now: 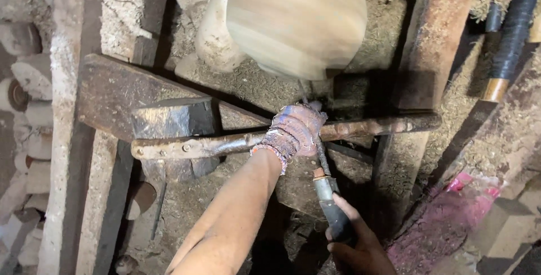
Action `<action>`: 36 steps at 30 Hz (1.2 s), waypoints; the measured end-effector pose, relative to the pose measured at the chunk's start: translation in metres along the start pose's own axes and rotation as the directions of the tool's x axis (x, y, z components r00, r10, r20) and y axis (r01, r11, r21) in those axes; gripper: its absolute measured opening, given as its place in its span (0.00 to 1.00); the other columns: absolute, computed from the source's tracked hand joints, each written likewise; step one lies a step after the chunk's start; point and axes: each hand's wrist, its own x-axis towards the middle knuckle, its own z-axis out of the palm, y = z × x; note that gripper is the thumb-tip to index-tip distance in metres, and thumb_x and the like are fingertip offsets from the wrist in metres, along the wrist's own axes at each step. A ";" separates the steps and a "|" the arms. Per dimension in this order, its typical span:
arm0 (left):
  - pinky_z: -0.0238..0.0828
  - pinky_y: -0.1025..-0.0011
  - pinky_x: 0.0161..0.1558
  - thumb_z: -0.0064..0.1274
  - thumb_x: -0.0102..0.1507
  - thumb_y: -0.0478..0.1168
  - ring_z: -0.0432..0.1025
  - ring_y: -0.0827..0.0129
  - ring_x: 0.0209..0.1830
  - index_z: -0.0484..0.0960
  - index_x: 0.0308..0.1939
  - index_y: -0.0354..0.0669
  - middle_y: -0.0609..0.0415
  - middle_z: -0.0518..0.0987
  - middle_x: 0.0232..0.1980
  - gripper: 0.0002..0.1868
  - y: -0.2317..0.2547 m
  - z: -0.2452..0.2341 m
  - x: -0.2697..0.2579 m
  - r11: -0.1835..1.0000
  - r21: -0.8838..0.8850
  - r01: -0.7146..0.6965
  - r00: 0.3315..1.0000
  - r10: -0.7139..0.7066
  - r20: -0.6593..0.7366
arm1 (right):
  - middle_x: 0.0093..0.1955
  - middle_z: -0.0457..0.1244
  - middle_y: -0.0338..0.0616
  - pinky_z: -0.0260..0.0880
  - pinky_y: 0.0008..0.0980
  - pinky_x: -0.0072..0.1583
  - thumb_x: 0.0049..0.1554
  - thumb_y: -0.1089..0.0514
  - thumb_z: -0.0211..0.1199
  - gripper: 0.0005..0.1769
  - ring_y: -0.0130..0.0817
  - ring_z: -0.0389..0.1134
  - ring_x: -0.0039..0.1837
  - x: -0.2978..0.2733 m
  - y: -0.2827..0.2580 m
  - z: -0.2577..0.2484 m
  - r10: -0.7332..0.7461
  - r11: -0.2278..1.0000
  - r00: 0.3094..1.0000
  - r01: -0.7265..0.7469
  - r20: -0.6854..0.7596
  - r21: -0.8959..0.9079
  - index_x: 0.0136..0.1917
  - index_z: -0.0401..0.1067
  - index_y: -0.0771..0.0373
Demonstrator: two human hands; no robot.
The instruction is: Shaping a wooden vessel on a lathe using a handheld chisel.
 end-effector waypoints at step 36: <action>0.50 0.52 0.06 0.41 0.47 0.48 0.63 0.46 0.06 0.76 0.14 0.32 0.30 0.65 0.12 0.20 -0.013 0.072 0.022 0.740 0.672 0.003 0.904 0.286 -0.319 | 0.43 0.67 0.56 0.61 0.33 0.37 0.48 0.76 0.67 0.54 0.36 0.61 0.32 -0.005 0.005 0.020 -0.036 0.998 0.997 0.032 -0.062 -0.049 0.82 0.58 0.45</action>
